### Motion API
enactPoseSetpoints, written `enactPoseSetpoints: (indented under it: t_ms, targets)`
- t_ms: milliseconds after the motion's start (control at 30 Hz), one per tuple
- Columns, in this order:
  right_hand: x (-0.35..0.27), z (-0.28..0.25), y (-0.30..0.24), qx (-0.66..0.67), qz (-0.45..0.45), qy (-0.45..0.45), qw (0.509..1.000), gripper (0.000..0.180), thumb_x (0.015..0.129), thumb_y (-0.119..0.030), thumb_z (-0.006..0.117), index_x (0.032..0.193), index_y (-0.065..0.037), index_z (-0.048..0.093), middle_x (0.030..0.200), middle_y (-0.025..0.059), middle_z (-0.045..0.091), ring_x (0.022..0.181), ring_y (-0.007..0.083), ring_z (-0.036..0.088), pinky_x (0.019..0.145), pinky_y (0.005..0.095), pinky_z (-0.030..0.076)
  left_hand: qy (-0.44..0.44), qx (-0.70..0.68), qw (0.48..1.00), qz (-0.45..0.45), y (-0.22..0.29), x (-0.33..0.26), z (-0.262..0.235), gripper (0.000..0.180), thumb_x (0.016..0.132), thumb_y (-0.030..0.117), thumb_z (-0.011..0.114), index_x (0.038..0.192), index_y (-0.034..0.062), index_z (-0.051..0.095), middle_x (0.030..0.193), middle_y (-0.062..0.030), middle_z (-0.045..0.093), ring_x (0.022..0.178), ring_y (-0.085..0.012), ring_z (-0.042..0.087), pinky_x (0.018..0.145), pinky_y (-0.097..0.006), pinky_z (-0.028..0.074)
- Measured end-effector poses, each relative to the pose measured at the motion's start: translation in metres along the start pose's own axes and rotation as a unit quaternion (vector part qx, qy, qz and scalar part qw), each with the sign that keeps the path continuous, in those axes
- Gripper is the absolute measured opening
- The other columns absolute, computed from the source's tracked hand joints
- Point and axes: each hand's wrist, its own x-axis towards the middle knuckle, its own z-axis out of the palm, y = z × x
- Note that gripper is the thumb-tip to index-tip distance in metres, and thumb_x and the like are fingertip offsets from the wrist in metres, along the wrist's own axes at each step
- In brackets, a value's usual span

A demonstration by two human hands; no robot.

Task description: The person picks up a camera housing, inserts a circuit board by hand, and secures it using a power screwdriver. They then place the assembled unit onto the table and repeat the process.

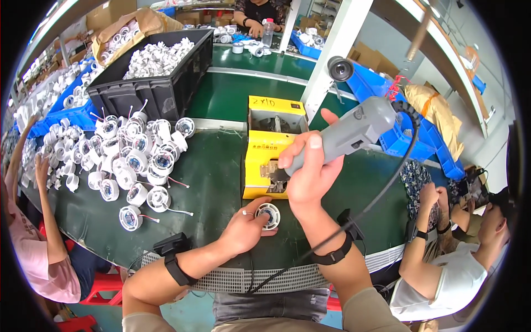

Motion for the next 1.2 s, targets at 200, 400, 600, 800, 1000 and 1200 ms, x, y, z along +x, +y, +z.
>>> enactPoseSetpoints:
  t_ms: [200, 400, 600, 800, 1000, 1200]
  targets:
    - [0.001, -0.006, -0.002, -0.049, 0.029, 0.001, 0.998, 0.035, 0.093, -0.016, 0.048, 0.122, 0.002, 0.039, 0.062, 0.0055, 0.049, 0.047, 0.0129, 0.048, 0.046, 0.0275, 0.042, 0.011, -0.027, 0.999, -0.015, 0.0, 0.001, 0.0, 0.04, 0.095, 0.001, 0.042, 0.135, -0.0046, 0.037, 0.113, -0.0132, 0.054, 0.092, -0.0248, 0.063, 0.085, -0.036, 0.058]
    - [-0.002, -0.003, 0.0, -0.07, 0.058, 0.011, 0.996, 0.029, 0.094, -0.015, 0.049, 0.116, 0.001, 0.041, 0.062, 0.0054, 0.048, 0.048, 0.0131, 0.048, 0.047, 0.0276, 0.042, 0.03, -0.039, 0.999, -0.019, 0.003, 0.001, 0.002, 0.042, 0.095, 0.0, 0.041, 0.135, -0.006, 0.035, 0.115, -0.0142, 0.053, 0.092, -0.0252, 0.063, 0.085, -0.036, 0.058]
    - [-0.002, -0.01, 0.0, -0.068, 0.074, -0.002, 0.995, 0.026, 0.093, -0.015, 0.049, 0.113, 0.0, 0.041, 0.064, 0.0061, 0.048, 0.048, 0.0134, 0.047, 0.047, 0.0283, 0.042, 0.018, -0.042, 0.999, -0.022, 0.006, -0.001, 0.005, 0.041, 0.095, -0.001, 0.04, 0.135, -0.0056, 0.036, 0.117, -0.0148, 0.053, 0.095, -0.026, 0.063, 0.086, -0.036, 0.058]
    - [-0.024, -0.019, -0.016, -0.036, 0.11, -0.031, 0.993, 0.028, 0.094, -0.016, 0.048, 0.115, 0.0, 0.039, 0.067, 0.0068, 0.048, 0.048, 0.0138, 0.048, 0.047, 0.029, 0.044, 0.024, -0.057, 0.998, -0.025, 0.003, 0.001, 0.002, 0.039, 0.095, 0.0, 0.04, 0.134, -0.0046, 0.038, 0.117, -0.015, 0.053, 0.096, -0.0249, 0.063, 0.086, -0.036, 0.058]
    - [-0.048, -0.027, -0.019, -0.025, 0.128, -0.064, 0.989, 0.035, 0.093, -0.019, 0.049, 0.118, 0.001, 0.036, 0.068, 0.0077, 0.048, 0.049, 0.0144, 0.048, 0.048, 0.0299, 0.045, 0.018, -0.059, 0.998, -0.026, 0.008, -0.001, 0.003, 0.036, 0.096, 0.003, 0.04, 0.132, -0.0028, 0.039, 0.118, -0.014, 0.052, 0.101, -0.0213, 0.06, 0.088, -0.035, 0.057]
    - [-0.051, -0.026, -0.017, -0.018, 0.14, -0.068, 0.988, 0.036, 0.093, -0.02, 0.049, 0.119, 0.0, 0.034, 0.067, 0.0077, 0.049, 0.05, 0.0143, 0.049, 0.049, 0.0303, 0.046, 0.048, -0.047, 0.998, -0.01, 0.008, -0.003, 0.006, 0.035, 0.094, 0.003, 0.041, 0.128, -0.0044, 0.043, 0.114, -0.016, 0.055, 0.092, -0.0236, 0.065, 0.083, -0.031, 0.059]
